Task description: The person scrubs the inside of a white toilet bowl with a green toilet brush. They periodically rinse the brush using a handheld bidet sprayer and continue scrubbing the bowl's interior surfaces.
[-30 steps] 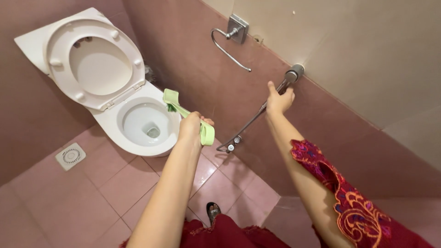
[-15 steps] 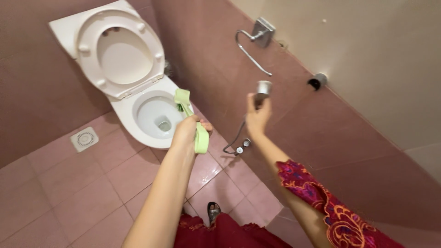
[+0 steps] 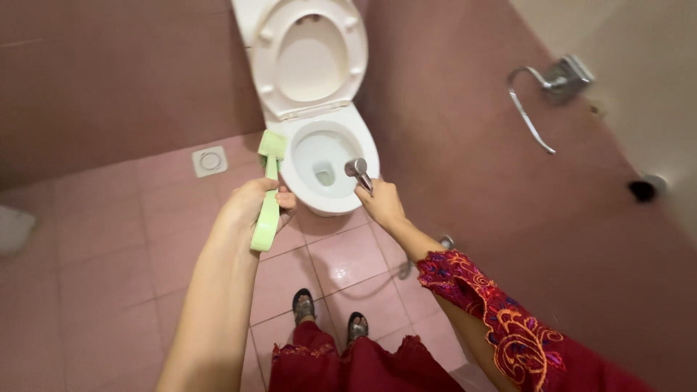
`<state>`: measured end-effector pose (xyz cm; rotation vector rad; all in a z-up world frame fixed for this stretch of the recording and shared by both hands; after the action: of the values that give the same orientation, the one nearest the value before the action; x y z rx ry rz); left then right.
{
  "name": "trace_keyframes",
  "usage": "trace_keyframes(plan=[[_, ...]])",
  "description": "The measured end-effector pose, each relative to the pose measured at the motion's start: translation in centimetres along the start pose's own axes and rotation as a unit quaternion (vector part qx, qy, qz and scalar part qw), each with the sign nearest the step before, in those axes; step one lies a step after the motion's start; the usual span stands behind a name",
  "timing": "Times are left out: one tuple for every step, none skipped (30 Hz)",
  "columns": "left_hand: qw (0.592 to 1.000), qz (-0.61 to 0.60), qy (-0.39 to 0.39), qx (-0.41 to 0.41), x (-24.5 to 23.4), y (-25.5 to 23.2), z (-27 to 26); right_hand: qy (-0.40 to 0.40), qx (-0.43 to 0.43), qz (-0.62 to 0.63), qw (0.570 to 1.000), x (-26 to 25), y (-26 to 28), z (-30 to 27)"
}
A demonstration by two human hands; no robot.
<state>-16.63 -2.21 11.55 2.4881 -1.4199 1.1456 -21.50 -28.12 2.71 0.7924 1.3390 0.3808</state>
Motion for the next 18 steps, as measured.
trace_keyframes(plan=[[1.0,-0.009,-0.014,0.011,-0.9,-0.9,-0.3,0.015,0.007,-0.027,0.999,0.9,-0.3,0.5],[0.999,-0.017,-0.029,0.021,-1.6,-1.4,-0.4,0.029,0.014,-0.055,0.998,1.7,-0.7,0.8],[0.998,-0.025,-0.044,0.03,-2.3,-2.0,-0.5,0.031,0.013,-0.079,0.996,2.3,-1.1,1.0],[0.998,-0.029,-0.044,0.034,-2.9,-2.5,-0.6,0.031,0.013,-0.104,0.994,2.6,-1.3,1.2],[0.998,-0.033,-0.045,0.037,-3.4,-2.9,-0.6,0.031,0.012,-0.128,0.991,3.1,-1.2,1.4],[0.997,-0.037,-0.047,0.04,-3.9,-3.2,-0.7,0.045,0.029,-0.13,0.99,3.4,-1.2,1.6],[0.997,-0.047,-0.049,0.037,-4.3,-3.3,-0.6,0.058,0.047,-0.133,0.988,3.7,-1.1,1.9],[0.997,-0.054,-0.05,0.032,-4.6,-3.5,-0.4,0.069,0.066,-0.135,0.986,4.0,-0.9,2.3],[0.996,-0.062,-0.051,0.028,-5.0,-3.8,-0.2,0.072,0.056,-0.134,0.987,4.4,-0.3,2.8],[0.997,-0.062,-0.043,0.025,-5.3,-4.1,0.2,0.073,0.047,-0.134,0.987,4.6,0.2,3.2],[0.997,-0.063,-0.036,0.022,-5.5,-4.3,0.7,0.074,0.038,-0.133,0.988,4.8,0.6,3.5],[0.997,-0.063,-0.027,0.02,-5.8,-4.5,1.2,0.073,0.044,-0.129,0.988,5.1,1.0,3.8],[0.997,-0.065,-0.026,0.011,-6.0,-4.5,1.8,0.071,0.05,-0.125,0.988,5.4,1.3,4.1],[0.997,-0.067,-0.025,0.004,-6.2,-4.7,2.2,0.07,0.055,-0.12,0.989,5.7,1.6,4.2],[0.997,-0.069,-0.025,-0.004,-6.3,-4.8,2.5,0.075,0.057,-0.126,0.988,6.0,1.7,4.2],[0.997,-0.068,-0.023,-0.007,-6.5,-5.0,2.6,0.078,0.058,-0.132,0.986,6.3,1.8,4.4],[0.998,-0.067,-0.02,-0.01,-6.6,-5.1,2.7,0.081,0.059,-0.138,0.985,6.6,1.8,4.5],[0.998,-0.066,-0.018,-0.014,-6.6,-5.2,2.8,0.078,0.059,-0.145,0.985,6.8,1.6,4.6]])
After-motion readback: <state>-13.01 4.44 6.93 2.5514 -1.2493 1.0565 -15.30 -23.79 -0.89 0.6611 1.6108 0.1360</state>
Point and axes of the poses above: each hand's wrist, its own z-axis towards the middle knuckle, its own x-axis out of the palm, y = z × x, the point moved 3 cm from there along z, towards the middle knuckle, and after that the axes turned 7 degrees about -x, right-handed, at the moved point
